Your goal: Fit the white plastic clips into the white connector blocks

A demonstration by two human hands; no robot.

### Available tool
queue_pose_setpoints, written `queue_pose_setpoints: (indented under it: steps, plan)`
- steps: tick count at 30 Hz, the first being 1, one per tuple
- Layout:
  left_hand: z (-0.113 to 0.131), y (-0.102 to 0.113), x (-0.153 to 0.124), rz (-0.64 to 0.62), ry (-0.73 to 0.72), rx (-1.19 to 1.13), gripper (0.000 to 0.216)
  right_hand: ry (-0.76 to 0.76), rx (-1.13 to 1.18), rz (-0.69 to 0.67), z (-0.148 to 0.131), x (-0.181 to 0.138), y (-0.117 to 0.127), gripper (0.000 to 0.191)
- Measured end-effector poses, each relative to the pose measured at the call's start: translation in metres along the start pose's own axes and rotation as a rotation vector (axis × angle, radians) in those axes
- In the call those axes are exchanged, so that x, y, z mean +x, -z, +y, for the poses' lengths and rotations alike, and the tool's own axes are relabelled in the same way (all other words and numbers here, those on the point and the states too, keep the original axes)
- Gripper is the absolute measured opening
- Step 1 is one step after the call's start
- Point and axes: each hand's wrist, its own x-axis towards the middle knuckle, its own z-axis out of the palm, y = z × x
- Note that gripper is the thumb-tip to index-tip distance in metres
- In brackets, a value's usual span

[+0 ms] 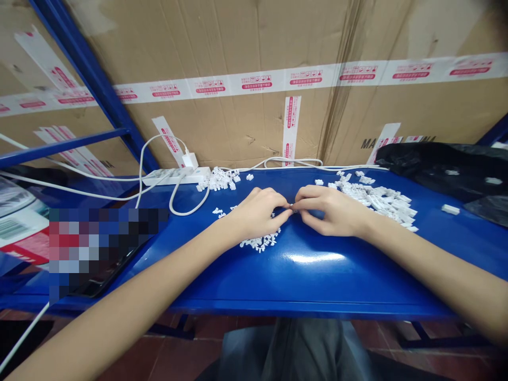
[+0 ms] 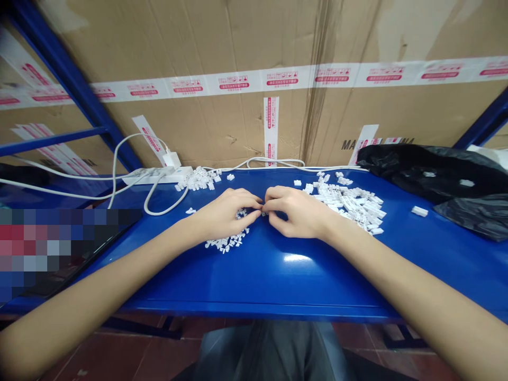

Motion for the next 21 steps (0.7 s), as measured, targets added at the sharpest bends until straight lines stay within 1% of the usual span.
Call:
queue_pose_setpoints:
  steps: [3,6,8,10,13,15,17,19,21]
  plan:
    - [0.0012,-0.0005,0.0008,0.017,0.031,0.071,0.025,0.03,-0.108,0.072,0.0037,-0.0018,-0.0015,0.025]
    - [-0.0002,-0.001,0.0016,0.054,0.073,0.126,0.028,0.009,-0.179,0.157,0.0055,-0.0021,-0.0014,0.025]
    - [-0.0022,-0.001,0.0016,0.105,0.089,0.115,0.027,-0.011,-0.193,0.201,0.0056,-0.0017,-0.0009,0.025]
    - [-0.0039,-0.0006,0.0009,0.127,0.074,0.093,0.029,-0.027,-0.193,0.223,0.0056,-0.0015,-0.001,0.025]
    - [-0.0041,-0.0001,-0.0004,0.054,0.011,0.062,0.034,-0.053,-0.173,0.225,0.0065,-0.0019,-0.0019,0.024]
    - [-0.0031,-0.0003,-0.0009,-0.018,-0.027,0.037,0.03,-0.063,-0.163,0.229,0.0074,-0.0023,-0.0027,0.023]
    - [-0.0025,-0.0011,-0.0009,-0.058,-0.055,0.01,0.027,-0.073,-0.162,0.239,0.0079,-0.0027,-0.0032,0.022]
    - [-0.0029,-0.0018,-0.0004,-0.054,-0.073,-0.01,0.027,-0.082,-0.166,0.252,0.0077,-0.0028,-0.0033,0.023]
    - [-0.0048,-0.002,0.0006,-0.015,-0.078,-0.012,0.025,-0.089,-0.168,0.258,0.007,-0.0026,-0.0029,0.023]
